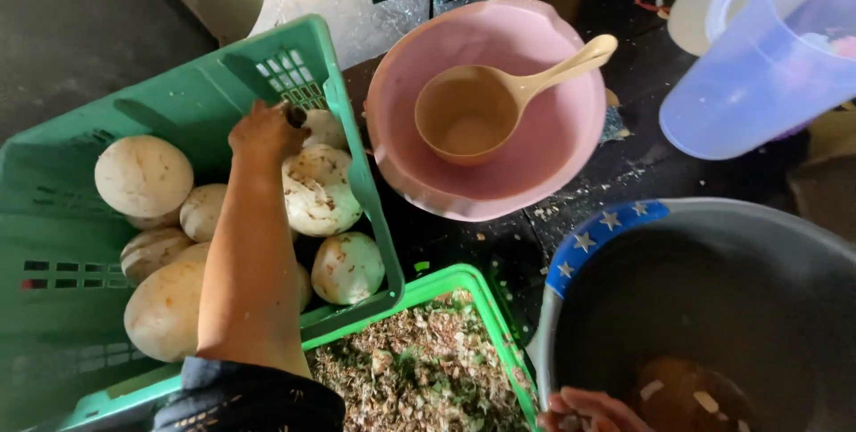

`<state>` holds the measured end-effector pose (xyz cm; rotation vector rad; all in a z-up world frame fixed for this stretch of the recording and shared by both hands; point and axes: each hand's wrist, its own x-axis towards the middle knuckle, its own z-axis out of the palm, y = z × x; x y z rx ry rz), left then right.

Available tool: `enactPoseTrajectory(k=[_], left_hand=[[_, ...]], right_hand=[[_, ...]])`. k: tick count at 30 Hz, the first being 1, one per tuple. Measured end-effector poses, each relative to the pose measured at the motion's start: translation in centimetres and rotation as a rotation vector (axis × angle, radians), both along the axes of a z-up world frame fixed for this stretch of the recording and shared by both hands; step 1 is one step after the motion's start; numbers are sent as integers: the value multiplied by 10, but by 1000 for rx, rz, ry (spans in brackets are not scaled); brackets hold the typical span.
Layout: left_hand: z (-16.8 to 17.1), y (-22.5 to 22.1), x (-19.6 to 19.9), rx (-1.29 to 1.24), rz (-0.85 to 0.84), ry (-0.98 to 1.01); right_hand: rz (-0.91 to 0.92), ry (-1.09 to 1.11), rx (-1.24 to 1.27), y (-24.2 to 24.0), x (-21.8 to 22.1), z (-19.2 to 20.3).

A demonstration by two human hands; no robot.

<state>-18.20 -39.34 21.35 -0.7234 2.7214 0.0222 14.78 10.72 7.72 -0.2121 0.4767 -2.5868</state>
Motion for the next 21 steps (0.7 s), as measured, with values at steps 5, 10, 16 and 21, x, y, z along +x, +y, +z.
enactPoseTrajectory(k=[5, 10, 16, 21], left_hand=[[5, 7, 43, -26, 93, 271], [46, 26, 148, 381, -107, 1010], [165, 114, 360, 463, -397, 1126], [161, 126, 469, 581, -670, 1240]], right_hand=[[-483, -201, 1170, -46, 1, 98], [-334, -122, 1107, -54, -6, 86], [-137, -479, 978, -57, -21, 94], [-217, 649, 1827, -16, -116, -179]])
